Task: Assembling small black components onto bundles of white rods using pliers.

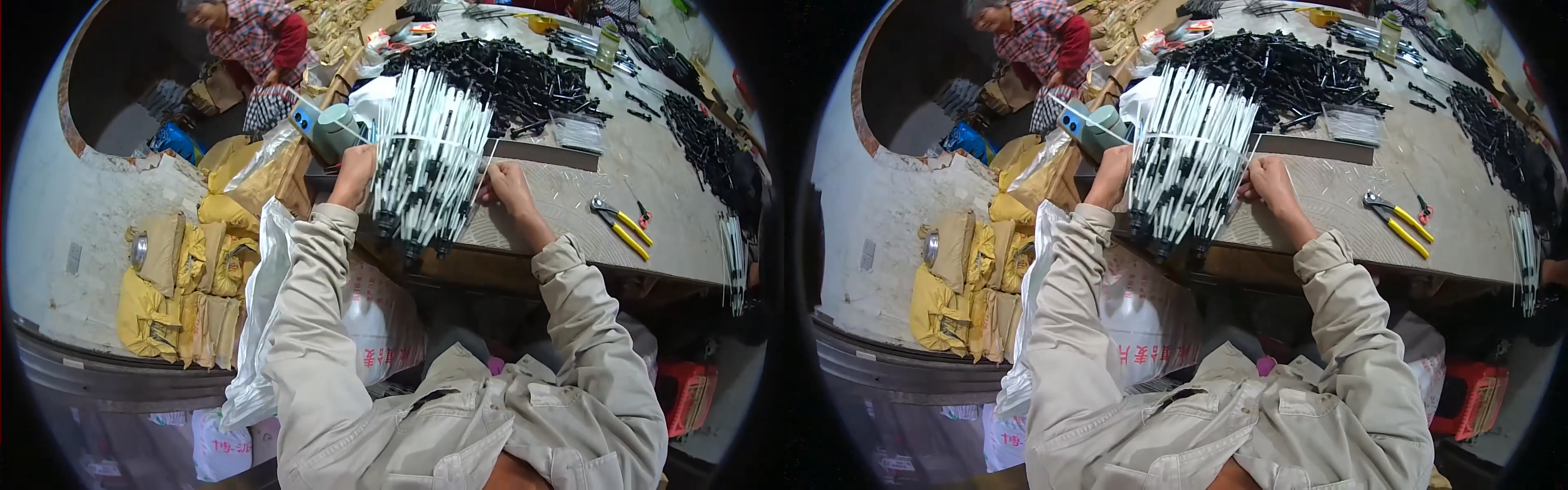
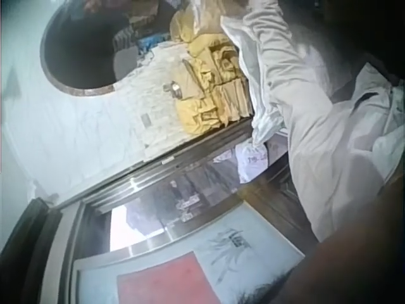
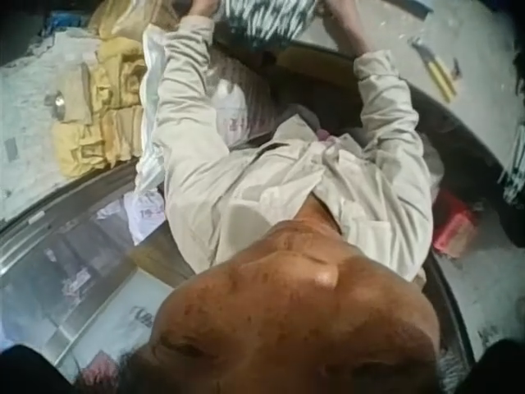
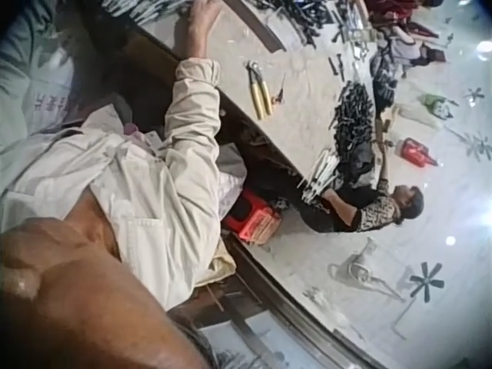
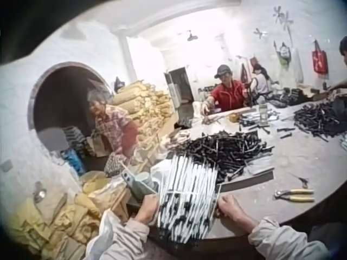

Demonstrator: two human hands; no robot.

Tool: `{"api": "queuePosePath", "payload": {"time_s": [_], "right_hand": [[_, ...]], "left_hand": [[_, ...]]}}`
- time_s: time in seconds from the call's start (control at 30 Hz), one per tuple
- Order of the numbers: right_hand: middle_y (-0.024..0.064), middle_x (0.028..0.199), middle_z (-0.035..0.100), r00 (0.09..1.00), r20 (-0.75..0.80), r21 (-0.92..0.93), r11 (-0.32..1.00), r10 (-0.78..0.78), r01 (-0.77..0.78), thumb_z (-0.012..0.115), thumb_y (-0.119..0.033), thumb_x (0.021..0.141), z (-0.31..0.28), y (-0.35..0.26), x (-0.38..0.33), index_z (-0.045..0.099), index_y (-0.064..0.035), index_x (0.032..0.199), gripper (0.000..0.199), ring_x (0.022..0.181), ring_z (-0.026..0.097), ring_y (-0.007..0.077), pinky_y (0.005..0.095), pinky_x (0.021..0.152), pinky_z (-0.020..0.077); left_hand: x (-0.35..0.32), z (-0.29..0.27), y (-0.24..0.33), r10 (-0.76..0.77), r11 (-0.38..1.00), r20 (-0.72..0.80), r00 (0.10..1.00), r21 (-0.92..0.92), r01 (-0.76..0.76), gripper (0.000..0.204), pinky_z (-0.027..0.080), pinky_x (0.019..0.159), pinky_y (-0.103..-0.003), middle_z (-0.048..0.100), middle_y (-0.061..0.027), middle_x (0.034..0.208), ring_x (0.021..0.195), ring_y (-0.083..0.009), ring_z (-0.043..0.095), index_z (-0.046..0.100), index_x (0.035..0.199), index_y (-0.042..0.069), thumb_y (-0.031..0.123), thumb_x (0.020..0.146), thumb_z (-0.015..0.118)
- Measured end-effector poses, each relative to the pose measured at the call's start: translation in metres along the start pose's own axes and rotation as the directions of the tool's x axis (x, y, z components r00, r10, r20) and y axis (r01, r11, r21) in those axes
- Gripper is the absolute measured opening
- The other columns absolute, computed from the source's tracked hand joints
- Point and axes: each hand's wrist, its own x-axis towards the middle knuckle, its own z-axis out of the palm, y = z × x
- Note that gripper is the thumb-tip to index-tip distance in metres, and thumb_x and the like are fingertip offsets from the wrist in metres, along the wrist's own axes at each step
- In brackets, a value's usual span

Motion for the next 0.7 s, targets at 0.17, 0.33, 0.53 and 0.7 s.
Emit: {"api": "queuePosePath", "payload": {"time_s": [0.17,0.33,0.53,0.7], "right_hand": [[0.0104,0.058,0.060,1.000,-0.008,0.057,0.998,0.015,-0.015,0.036,-0.017,0.089,-0.021,-0.012,-0.014,0.058,0.0039,0.071,0.035,0.045,0.058,0.0152,0.0228,0.041,0.0456],[0.0097,0.070,0.063,0.998,-0.009,0.157,0.986,0.064,-0.062,0.044,-0.029,0.090,-0.011,-0.004,-0.006,0.060,0.0035,0.080,0.037,0.052,0.058,0.0118,0.0207,0.047,0.0455],[0.0059,0.067,0.060,0.997,0.068,0.151,0.987,0.038,-0.048,0.049,-0.030,0.089,-0.010,0.000,-0.006,0.061,0.0025,0.078,0.036,0.054,0.056,0.0104,0.0217,0.049,0.0456],[-0.0013,0.067,0.059,0.991,0.059,0.159,0.981,-0.123,0.112,0.055,-0.026,0.086,-0.027,-0.004,-0.039,0.064,-0.0001,0.079,0.028,0.055,0.052,0.0059,0.0218,0.048,0.0397]], "left_hand": [[-0.016,0.012,0.024,-0.120,0.924,0.131,0.984,-0.349,0.159,0.026,0.044,0.058,-0.022,0.063,-0.0046,0.081,0.067,-0.0100,0.056,0.062,0.094,-0.004,0.018,0.091,0.049],[-0.004,0.010,-0.041,0.129,0.991,-0.187,0.974,0.010,-0.130,0.030,0.045,0.064,-0.023,0.061,-0.0028,0.084,0.070,-0.0079,0.054,0.060,0.101,-0.005,0.022,0.092,0.050],[-0.023,0.038,-0.016,-0.018,0.933,-0.047,0.999,-0.360,0.000,0.017,0.046,0.064,-0.023,0.059,-0.0019,0.081,0.069,-0.0087,0.055,0.058,0.095,0.001,0.015,0.090,0.048],[-0.080,0.086,0.009,0.004,0.921,-0.103,0.995,-0.387,-0.044,0.029,0.039,0.061,-0.022,0.052,0.0029,0.075,0.066,-0.0046,0.044,0.057,0.090,0.002,0.027,0.096,0.041]]}}
